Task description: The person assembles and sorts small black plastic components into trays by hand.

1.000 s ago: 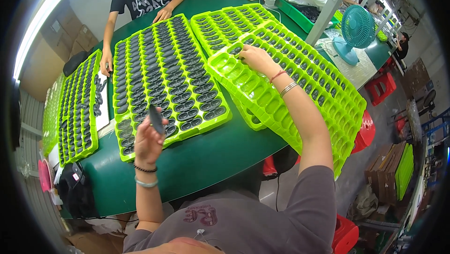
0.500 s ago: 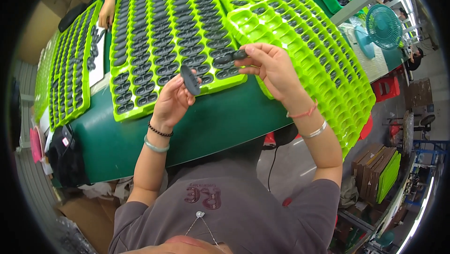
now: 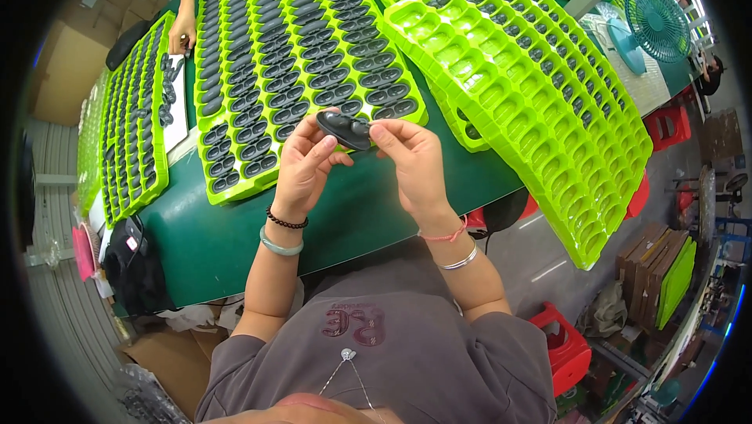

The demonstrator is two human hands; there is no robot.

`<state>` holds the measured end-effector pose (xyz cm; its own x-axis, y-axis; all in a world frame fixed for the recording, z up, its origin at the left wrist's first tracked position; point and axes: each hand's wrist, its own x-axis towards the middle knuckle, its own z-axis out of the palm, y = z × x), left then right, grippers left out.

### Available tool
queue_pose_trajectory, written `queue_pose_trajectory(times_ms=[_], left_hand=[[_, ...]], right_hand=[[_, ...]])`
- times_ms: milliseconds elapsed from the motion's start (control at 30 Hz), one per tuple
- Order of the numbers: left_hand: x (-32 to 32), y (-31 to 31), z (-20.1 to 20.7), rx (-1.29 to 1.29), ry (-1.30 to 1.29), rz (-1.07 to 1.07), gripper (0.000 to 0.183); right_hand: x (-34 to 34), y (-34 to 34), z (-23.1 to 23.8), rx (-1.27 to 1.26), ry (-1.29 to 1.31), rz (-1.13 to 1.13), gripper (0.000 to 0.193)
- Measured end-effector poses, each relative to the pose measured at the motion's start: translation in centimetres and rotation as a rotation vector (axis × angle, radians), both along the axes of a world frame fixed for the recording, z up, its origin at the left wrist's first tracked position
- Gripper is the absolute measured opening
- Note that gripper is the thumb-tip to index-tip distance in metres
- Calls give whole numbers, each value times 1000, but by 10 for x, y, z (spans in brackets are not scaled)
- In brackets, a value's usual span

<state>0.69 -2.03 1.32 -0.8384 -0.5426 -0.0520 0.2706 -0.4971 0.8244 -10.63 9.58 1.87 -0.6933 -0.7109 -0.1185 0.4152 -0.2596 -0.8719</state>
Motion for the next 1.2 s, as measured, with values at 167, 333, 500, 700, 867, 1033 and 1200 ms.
queue_pose_trajectory(times_ms=[167,333,500,700,867,1033,1200], left_hand=[[-3,1,0,-34,0,12,38],[-2,1,0,-57,2,-18,38],[0,2,2,-81,6,2,39],[-1,-3,5,-15,78,-15,31],[-3,4,-1,-219,-113,141,21],[-5,12,-1,-267,-155,143,17],[-2,12,-1,-526,-282,144,19]], right_hand=[[2,-3,-8,-57,47,-32,11],[12,0,-12,-18,516,-135,10],[13,1,-6,106,836,-223,9],[3,4,-4,165,1011,-56,11],[0,3,1,218,928,107,10],[-2,1,-9,219,458,125,12],[-9,2,-3,308,431,308,20]])
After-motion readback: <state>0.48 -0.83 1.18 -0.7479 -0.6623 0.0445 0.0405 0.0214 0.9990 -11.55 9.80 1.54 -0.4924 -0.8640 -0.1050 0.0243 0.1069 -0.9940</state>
